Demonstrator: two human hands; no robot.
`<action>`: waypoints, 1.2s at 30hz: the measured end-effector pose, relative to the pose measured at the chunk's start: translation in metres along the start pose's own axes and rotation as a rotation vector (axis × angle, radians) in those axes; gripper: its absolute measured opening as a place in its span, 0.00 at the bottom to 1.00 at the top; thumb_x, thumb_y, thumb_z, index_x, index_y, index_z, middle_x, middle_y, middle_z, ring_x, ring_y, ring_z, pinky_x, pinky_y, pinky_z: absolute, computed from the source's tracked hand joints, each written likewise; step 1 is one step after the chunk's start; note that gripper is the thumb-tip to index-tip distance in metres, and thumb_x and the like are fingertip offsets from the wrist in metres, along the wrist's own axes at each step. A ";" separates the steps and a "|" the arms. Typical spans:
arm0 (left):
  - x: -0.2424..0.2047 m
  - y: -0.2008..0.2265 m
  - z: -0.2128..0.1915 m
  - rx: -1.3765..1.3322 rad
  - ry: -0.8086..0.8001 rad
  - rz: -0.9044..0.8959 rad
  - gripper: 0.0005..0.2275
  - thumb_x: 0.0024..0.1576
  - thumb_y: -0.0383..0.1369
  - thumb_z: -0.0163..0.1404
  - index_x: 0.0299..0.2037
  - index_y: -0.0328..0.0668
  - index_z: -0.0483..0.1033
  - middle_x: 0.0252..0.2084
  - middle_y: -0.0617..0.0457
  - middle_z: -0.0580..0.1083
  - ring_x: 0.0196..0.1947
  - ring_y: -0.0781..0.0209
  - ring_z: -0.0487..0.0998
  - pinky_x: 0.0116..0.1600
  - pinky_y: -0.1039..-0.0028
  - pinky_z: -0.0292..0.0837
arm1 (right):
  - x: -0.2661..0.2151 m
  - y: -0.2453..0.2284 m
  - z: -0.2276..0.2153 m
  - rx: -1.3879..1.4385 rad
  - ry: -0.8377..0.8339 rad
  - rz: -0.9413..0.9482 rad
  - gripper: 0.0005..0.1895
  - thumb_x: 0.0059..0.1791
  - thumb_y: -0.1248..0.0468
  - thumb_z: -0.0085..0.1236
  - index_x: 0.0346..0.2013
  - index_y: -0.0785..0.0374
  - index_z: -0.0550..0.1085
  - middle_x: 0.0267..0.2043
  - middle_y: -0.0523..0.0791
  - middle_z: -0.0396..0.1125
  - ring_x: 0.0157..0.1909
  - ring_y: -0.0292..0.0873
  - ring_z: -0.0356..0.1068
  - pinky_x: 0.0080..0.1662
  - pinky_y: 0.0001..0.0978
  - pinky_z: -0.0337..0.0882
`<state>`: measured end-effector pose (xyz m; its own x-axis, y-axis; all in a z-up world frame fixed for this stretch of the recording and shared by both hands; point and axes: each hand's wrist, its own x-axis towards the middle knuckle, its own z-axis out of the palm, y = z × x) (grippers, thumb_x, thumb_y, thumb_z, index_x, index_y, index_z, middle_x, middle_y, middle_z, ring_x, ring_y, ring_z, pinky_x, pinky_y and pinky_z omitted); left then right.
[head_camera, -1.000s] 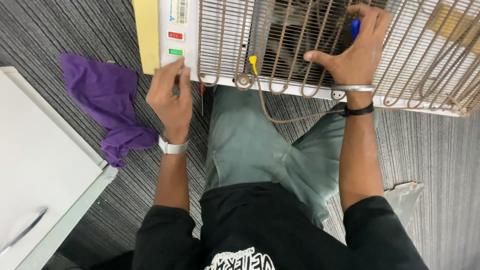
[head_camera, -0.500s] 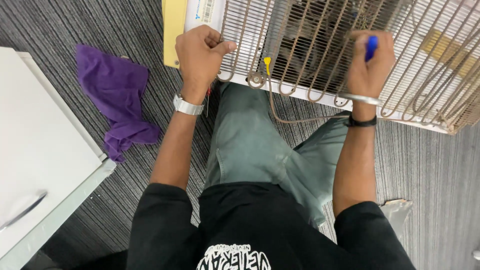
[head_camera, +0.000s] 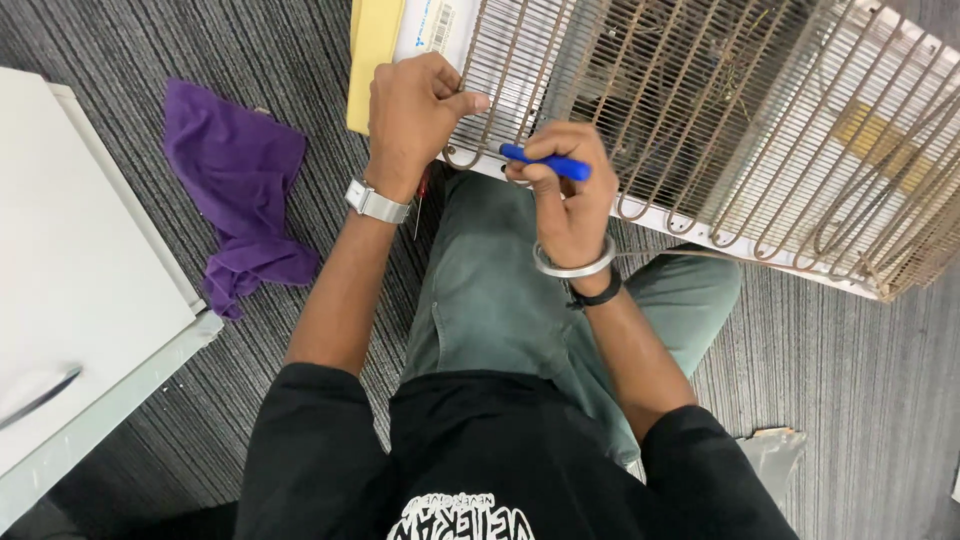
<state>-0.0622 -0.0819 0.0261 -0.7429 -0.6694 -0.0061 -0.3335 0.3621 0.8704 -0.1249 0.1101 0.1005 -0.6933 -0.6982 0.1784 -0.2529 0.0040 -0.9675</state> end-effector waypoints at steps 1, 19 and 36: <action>0.000 -0.001 0.000 0.000 0.004 0.002 0.15 0.46 0.37 0.72 0.26 0.33 0.79 0.22 0.46 0.78 0.21 0.56 0.80 0.28 0.69 0.72 | -0.002 0.001 0.003 0.000 -0.002 -0.004 0.10 0.60 0.63 0.57 0.46 0.69 0.70 0.50 0.48 0.64 0.44 0.40 0.75 0.47 0.30 0.81; 0.001 -0.001 0.000 -0.050 -0.008 -0.013 0.16 0.44 0.38 0.72 0.26 0.34 0.79 0.22 0.46 0.79 0.20 0.58 0.81 0.27 0.70 0.73 | -0.008 0.017 0.024 -0.285 -0.014 -0.138 0.08 0.52 0.70 0.66 0.42 0.67 0.75 0.45 0.50 0.73 0.47 0.47 0.75 0.50 0.34 0.75; -0.072 0.020 -0.026 -0.066 0.019 0.331 0.13 0.52 0.22 0.60 0.46 0.34 0.74 0.41 0.45 0.74 0.38 0.45 0.78 0.41 0.62 0.75 | 0.032 0.000 0.027 -0.581 -0.139 -0.173 0.12 0.49 0.61 0.73 0.35 0.66 0.78 0.31 0.49 0.73 0.29 0.47 0.73 0.33 0.35 0.71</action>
<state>-0.0002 -0.0436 0.0566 -0.7935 -0.5349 0.2903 -0.0376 0.5193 0.8538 -0.1286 0.0682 0.1010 -0.5247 -0.8103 0.2608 -0.7070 0.2443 -0.6637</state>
